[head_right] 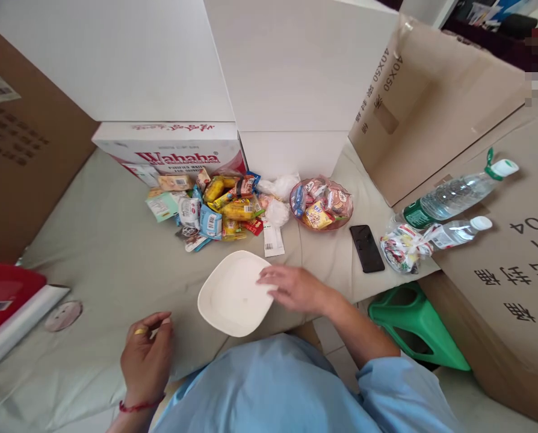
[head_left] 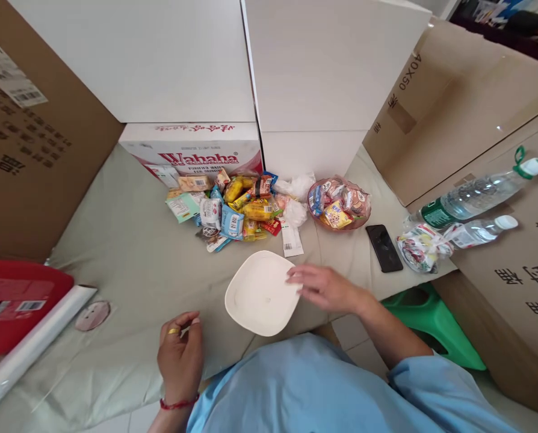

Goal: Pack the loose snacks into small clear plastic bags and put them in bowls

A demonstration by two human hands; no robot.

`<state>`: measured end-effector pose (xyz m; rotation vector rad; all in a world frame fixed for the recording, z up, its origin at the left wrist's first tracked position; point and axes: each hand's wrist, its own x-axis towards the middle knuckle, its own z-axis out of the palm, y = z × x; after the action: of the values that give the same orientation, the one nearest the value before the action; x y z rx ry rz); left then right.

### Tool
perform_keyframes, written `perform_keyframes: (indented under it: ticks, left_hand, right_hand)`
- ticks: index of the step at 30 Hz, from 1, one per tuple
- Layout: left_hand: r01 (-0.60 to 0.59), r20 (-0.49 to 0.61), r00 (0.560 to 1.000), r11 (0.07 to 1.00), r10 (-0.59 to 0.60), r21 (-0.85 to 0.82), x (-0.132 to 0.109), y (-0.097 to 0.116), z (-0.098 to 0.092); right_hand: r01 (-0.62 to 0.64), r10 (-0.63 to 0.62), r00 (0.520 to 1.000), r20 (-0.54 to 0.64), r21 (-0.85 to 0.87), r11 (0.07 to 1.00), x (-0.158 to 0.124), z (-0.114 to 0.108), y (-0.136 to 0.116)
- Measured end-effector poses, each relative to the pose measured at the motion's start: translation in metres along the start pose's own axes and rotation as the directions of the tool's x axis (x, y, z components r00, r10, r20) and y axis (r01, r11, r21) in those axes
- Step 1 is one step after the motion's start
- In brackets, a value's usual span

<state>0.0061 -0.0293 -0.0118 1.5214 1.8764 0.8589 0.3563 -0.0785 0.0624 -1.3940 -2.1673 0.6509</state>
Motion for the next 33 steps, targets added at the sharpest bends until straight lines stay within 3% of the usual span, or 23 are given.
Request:
perform_keyframes:
  ticks: [2, 5, 8, 11, 16, 18, 21, 23, 25, 27, 29, 31, 33]
  left_hand:
    - [-0.022, -0.011, 1.000, 0.999, 0.022, 0.043, 0.000, -0.009, 0.000]
    - [-0.101, 0.016, 0.995, 0.991, 0.100, 0.091, -0.004, -0.020, 0.005]
    - [-0.197, 0.049, 0.980, 0.977, 0.193, 0.088, -0.009, -0.024, 0.010]
    - [-0.204, 0.035, 0.979, 0.977, 0.202, 0.057, -0.010, -0.026, 0.011]
    - [-0.224, 0.034, 0.974, 0.974, 0.225, -0.025, -0.009, -0.033, 0.009]
    - [-0.238, 0.022, 0.971, 0.969, 0.240, -0.065, -0.009, -0.035, 0.009]
    - [-0.240, -0.018, 0.971, 0.959, 0.240, -0.154, -0.014, -0.031, 0.009]
    - [-0.230, -0.009, 0.972, 0.937, 0.236, -0.264, -0.020, -0.020, 0.007]
    - [-0.196, 0.094, 0.961, 0.884, 0.258, -0.423, -0.028, -0.003, 0.005]
    - [-0.107, 0.270, 0.911, 0.812, 0.311, -0.574, -0.036, 0.016, 0.003]
    - [0.014, 0.441, 0.821, 0.760, 0.362, -0.650, -0.043, 0.033, 0.003]
    - [0.130, 0.535, 0.763, 0.725, 0.363, -0.677, -0.048, 0.041, 0.005]
    - [0.230, 0.557, 0.780, 0.696, 0.286, -0.680, -0.049, 0.038, 0.007]
  right_hand:
    - [-0.164, 0.150, 0.972, -0.179, -0.067, 0.984, 0.018, -0.030, 0.018]
    - [-0.424, 0.333, 0.875, -0.351, -0.226, 0.877, 0.055, -0.062, 0.047]
    - [-0.507, 0.415, 0.858, -0.303, -0.370, 0.779, 0.093, -0.064, 0.065]
    - [-0.549, 0.515, 0.831, -0.209, -0.456, 0.700, 0.120, -0.047, 0.070]
    - [-0.587, 0.550, 0.802, -0.232, -0.476, 0.655, 0.126, -0.038, 0.063]
    - [-0.599, 0.519, 0.801, -0.300, -0.369, 0.711, 0.116, -0.046, 0.056]
    - [-0.511, 0.532, 0.764, -0.364, 0.162, 0.844, 0.094, -0.054, 0.034]
    - [-0.385, 0.594, 0.756, -0.276, 0.546, 0.744, 0.079, -0.047, 0.012]
    - [-0.331, 0.611, 0.782, -0.125, 0.747, 0.577, 0.065, -0.025, -0.013]
    - [-0.354, 0.571, 0.820, 0.027, 0.809, 0.469, 0.057, 0.006, -0.038]
    - [-0.411, 0.480, 0.859, 0.177, 0.799, 0.440, 0.052, 0.039, -0.061]
    - [-0.412, 0.352, 0.902, 0.251, 0.748, 0.521, 0.050, 0.063, -0.078]
    - [-0.319, 0.265, 0.947, 0.182, 0.630, 0.708, 0.048, 0.072, -0.089]
